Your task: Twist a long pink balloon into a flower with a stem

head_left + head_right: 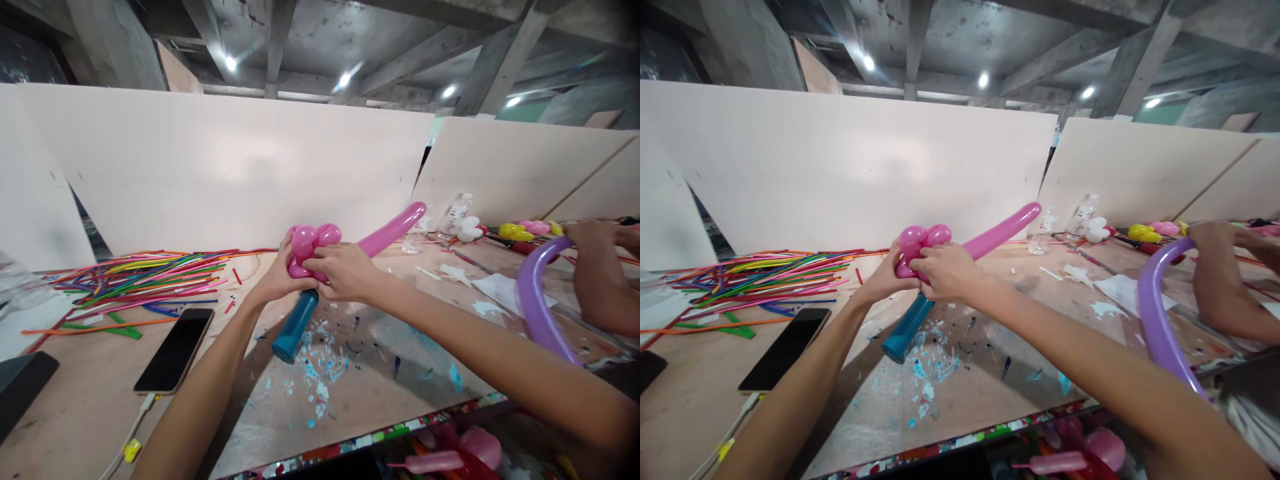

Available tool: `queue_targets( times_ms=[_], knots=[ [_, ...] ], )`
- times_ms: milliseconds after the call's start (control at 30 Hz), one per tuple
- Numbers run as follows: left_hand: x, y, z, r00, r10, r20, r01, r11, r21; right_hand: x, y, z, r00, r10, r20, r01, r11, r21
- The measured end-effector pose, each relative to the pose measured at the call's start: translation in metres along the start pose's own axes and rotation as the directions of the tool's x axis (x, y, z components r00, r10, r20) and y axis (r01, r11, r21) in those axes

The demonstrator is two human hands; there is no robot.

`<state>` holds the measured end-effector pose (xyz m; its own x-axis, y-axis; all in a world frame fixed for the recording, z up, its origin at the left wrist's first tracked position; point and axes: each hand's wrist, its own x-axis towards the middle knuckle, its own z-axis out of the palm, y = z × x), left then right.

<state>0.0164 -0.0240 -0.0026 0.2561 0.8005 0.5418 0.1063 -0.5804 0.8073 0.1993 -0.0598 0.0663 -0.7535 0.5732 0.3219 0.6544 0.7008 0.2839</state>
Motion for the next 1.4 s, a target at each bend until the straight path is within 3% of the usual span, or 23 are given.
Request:
queue_targets(
  times_ms=[100,167,333,433,567,767,867,967,1100,1267,1400],
  knots=[
    [0.001,0.006,0.003,0.996,0.073,0.042,-0.076,0.995,0.066,-0.001,0.000,0.000,1.000,-0.019,-0.006,0.019,1.000,0.014],
    [0.002,0.007,0.004,0.994,0.109,0.014,-0.110,0.990,0.086,-0.001,0.001,0.000,1.000,-0.014,-0.007,0.014,1.000,0.020],
    [0.000,0.009,0.007,0.994,0.075,-0.077,-0.076,0.997,-0.012,-0.005,0.004,-0.001,0.999,-0.016,-0.043,0.016,1.000,0.009],
    [-0.003,0.015,0.008,0.997,0.075,-0.022,-0.077,0.991,-0.106,-0.008,0.003,0.000,0.998,-0.026,-0.058,0.027,1.000,0.006],
    [-0.004,0.028,0.001,0.997,0.060,0.041,-0.060,0.998,-0.010,-0.014,0.002,0.006,0.996,-0.007,-0.089,0.009,1.000,0.013],
    [-0.007,0.042,-0.019,0.998,-0.001,0.062,-0.011,0.980,0.201,-0.011,-0.005,0.019,0.977,0.175,-0.124,-0.170,0.984,0.056],
    [-0.015,0.045,-0.022,0.998,-0.013,0.064,-0.009,0.945,0.328,-0.009,-0.012,0.022,0.950,0.307,-0.062,-0.299,0.947,0.115],
    [-0.023,0.046,-0.019,1.000,-0.011,0.023,0.001,0.927,0.375,-0.009,-0.016,0.024,0.933,0.358,0.013,-0.356,0.923,0.145],
    [-0.028,0.046,-0.016,1.000,0.005,0.011,-0.009,0.927,0.374,-0.008,-0.011,0.025,0.938,0.343,0.052,-0.347,0.917,0.197],
    [-0.030,0.043,-0.015,0.999,0.045,0.005,-0.044,0.911,0.410,-0.002,0.002,0.027,0.976,0.215,0.026,-0.209,0.903,0.376],
    [-0.029,0.040,-0.013,0.999,0.017,-0.032,-0.003,0.914,0.406,-0.002,0.000,0.030,0.965,0.261,-0.007,-0.242,0.904,0.351]
  ],
)
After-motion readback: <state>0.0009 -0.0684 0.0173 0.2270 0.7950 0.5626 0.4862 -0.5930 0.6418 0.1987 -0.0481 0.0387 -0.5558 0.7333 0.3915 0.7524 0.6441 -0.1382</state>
